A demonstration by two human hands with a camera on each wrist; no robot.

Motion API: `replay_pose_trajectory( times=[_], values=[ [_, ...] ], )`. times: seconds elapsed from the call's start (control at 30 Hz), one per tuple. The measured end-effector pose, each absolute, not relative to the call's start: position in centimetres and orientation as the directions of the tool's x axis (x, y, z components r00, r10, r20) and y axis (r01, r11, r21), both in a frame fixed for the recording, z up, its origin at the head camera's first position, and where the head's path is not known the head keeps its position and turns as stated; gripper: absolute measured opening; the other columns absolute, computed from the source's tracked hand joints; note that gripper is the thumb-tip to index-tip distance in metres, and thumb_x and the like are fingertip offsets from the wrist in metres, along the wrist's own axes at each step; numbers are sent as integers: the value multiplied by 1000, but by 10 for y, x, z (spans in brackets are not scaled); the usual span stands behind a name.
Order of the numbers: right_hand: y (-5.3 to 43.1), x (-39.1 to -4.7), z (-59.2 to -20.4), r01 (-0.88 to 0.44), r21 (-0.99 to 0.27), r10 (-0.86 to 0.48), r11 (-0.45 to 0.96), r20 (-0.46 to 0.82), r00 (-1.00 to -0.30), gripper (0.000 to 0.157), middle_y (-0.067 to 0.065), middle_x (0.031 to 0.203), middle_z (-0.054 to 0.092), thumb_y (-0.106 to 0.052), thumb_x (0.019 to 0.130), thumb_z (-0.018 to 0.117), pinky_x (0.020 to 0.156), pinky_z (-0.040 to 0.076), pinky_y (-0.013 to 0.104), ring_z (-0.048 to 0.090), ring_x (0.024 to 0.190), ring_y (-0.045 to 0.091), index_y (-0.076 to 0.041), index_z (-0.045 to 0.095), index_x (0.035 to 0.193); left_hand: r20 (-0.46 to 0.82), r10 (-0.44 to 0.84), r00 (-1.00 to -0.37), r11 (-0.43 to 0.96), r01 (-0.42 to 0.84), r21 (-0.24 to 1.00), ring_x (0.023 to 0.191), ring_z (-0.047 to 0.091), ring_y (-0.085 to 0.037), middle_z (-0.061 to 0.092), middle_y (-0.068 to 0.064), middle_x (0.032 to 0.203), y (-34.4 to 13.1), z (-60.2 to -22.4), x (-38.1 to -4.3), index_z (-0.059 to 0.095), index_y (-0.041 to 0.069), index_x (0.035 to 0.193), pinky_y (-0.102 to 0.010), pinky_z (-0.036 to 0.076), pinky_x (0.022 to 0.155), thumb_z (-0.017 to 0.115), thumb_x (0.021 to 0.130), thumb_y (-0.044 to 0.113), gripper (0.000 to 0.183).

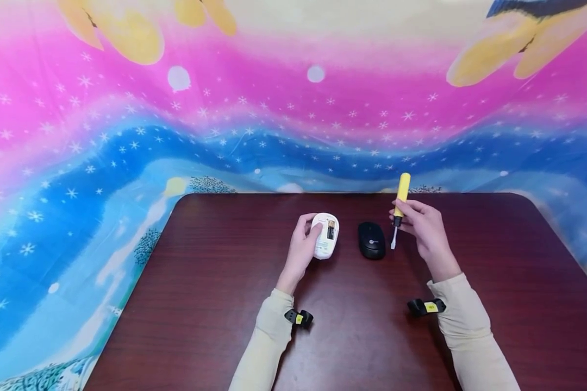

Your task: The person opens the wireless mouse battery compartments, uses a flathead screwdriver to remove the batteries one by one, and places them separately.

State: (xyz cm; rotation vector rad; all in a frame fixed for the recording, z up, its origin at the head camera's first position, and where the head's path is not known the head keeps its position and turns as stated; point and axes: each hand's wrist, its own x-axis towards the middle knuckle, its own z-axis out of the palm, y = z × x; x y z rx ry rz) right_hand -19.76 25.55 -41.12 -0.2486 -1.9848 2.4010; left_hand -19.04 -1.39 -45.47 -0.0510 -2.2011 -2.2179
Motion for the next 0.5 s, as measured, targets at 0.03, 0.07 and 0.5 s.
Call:
replay_pose_trajectory(
  times=[0.03, 0.07, 0.5],
  values=[
    [258, -197, -412, 85, -979, 119, -184, -108, -987, 7, -4, 84, 77, -22, 100, 72, 72, 58, 22, 74, 79, 6, -16, 75, 101, 30, -1, -1000, -19, 30, 999, 95, 63, -24, 68, -22, 116, -14, -454, -190, 57, 0, 134, -25, 49, 75, 56, 104, 7, 31],
    [261, -196, -413, 80, -980, 125, -180, -104, -987, 9, -4, 84, 77, -22, 100, 72, 72, 58, 22, 74, 79, 6, -13, 74, 103, 27, -12, -1000, -33, 27, 999, 96, 63, -25, 67, -23, 116, -15, -454, -190, 57, 0, 134, -25, 49, 74, 56, 104, 6, 31],
    [292, -191, -427, 83, -983, 242, -164, -122, -963, 26, -7, 85, 72, -9, 96, 74, 65, 58, 21, 71, 71, 7, -3, 59, 117, 13, -27, -1000, -112, 16, 994, 91, 63, -20, 66, -23, 120, -25, -453, -193, 57, -1, 135, -23, 52, 69, 56, 105, 7, 31]
  ],
)
